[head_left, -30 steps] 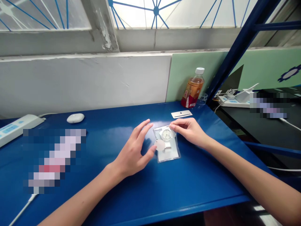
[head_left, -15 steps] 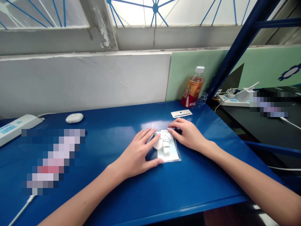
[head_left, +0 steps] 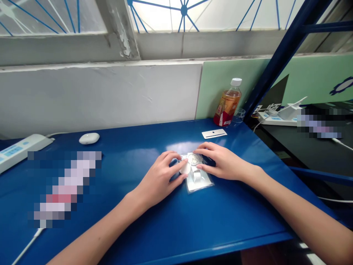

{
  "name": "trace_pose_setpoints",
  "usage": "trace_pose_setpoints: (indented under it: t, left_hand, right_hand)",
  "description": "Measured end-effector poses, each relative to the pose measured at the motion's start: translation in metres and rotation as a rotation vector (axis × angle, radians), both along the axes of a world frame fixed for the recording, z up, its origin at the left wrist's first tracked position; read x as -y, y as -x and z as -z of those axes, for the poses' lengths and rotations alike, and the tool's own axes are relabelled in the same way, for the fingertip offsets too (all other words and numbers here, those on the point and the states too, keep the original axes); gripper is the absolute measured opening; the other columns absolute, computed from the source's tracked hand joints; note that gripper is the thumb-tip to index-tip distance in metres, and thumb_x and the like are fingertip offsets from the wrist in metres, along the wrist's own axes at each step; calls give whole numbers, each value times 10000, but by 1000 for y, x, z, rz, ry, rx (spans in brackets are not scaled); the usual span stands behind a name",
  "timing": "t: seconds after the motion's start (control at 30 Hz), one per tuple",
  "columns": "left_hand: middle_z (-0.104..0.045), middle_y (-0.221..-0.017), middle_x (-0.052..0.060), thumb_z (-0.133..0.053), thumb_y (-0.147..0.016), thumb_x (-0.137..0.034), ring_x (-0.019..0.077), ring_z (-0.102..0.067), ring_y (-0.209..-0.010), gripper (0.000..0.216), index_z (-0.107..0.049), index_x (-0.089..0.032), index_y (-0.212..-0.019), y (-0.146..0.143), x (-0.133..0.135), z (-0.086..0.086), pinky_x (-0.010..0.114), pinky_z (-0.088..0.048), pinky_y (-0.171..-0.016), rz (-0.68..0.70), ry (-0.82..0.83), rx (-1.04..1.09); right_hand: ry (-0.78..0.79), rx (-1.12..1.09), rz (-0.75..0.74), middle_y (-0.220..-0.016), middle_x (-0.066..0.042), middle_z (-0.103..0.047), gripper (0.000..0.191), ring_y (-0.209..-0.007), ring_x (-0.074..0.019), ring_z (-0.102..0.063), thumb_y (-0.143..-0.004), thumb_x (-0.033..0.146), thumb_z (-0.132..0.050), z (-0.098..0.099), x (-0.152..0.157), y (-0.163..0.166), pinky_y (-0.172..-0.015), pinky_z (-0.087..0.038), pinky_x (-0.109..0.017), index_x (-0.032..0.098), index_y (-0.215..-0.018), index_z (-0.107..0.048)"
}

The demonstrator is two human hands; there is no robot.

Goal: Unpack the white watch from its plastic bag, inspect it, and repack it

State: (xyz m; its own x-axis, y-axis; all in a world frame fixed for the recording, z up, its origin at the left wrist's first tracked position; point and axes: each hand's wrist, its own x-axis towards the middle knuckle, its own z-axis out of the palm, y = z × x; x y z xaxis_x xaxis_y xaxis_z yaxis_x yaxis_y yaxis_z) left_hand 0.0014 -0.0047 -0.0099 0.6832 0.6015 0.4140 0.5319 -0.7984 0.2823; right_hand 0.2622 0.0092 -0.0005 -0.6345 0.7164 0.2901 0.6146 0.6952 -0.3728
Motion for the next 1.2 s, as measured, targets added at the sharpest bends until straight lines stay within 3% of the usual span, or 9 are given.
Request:
trace_pose_setpoints:
  t: [0.27,0.47,0.63,0.8,1.0,1.1,1.13,1.2]
  left_hand:
    - [-643,-1120,125,-544,-980,-202,268,-572,-1069,270,-637,-152,-1229,-3,-1,5,446,-527,-921,-17,-65,-4]
    - [-684,-1097,107,-415,-987,-94,251,-623,-991,438,-501,-165,-1411,1,-2,-2,448,-533,-888,-11,-131,-68]
    - [-727,-1007,101,-426,-973,-118,249,-674,-912,304,-667,-165,-1151,8,-7,-2,417,-550,-824,-61,-164,-75]
    - [-737,-819,74,-494,-970,-220,234,-663,-756,283,-661,-122,-1177,8,-7,-2,418,-528,-790,-148,-120,-83]
    - [-666,-648,43,-502,-980,-310,208,-579,-614,278,-725,-154,-922,9,-7,-6,390,-501,-680,-265,-98,-75]
    - [-710,-860,97,-520,-972,-359,250,-643,-806,311,-685,-135,-1110,9,-6,-6,427,-536,-793,-243,-62,-37]
    - [-708,-1026,135,-545,-959,-391,281,-651,-951,383,-633,-129,-1225,9,-5,-6,448,-534,-865,-210,-41,-37]
    - [-565,-1376,197,-610,-918,-479,340,-538,-1262,639,-457,-131,-1432,8,-3,-6,488,-479,-1019,-123,8,-72]
  right_hand:
    - [10,11,19,-1183,-151,-638,370,-1065,-288,-630,-951,373,-593,0,2,1,-902,-545,-452,179,-1266,-599]
    - [28,39,47,-1190,-155,-633,361,-1051,-288,-635,-970,360,-560,-3,7,5,-894,-554,-450,171,-1276,-590]
    - [8,54,60,-1197,-148,-647,350,-1062,-301,-640,-979,378,-535,-4,8,5,-889,-560,-470,195,-1271,-599]
    - [-20,82,77,-1177,-165,-660,381,-1072,-322,-630,-965,411,-554,-3,9,7,-900,-550,-493,159,-1244,-616]
    - [-66,105,45,-1326,-191,-603,564,-1247,-357,-549,-908,525,-609,-4,7,1,-1000,-505,-525,152,-1328,-566]
    - [-49,135,-6,-1489,-217,-485,770,-1408,-382,-409,-855,587,-648,-3,6,-3,-1109,-417,-557,127,-1444,-462]
    - [-35,142,-10,-1507,-225,-465,812,-1427,-388,-384,-843,598,-656,-2,6,-3,-1121,-402,-566,120,-1463,-441]
    - [-10,147,0,-1500,-245,-469,845,-1420,-398,-396,-836,608,-657,0,7,0,-1116,-405,-576,98,-1471,-434]
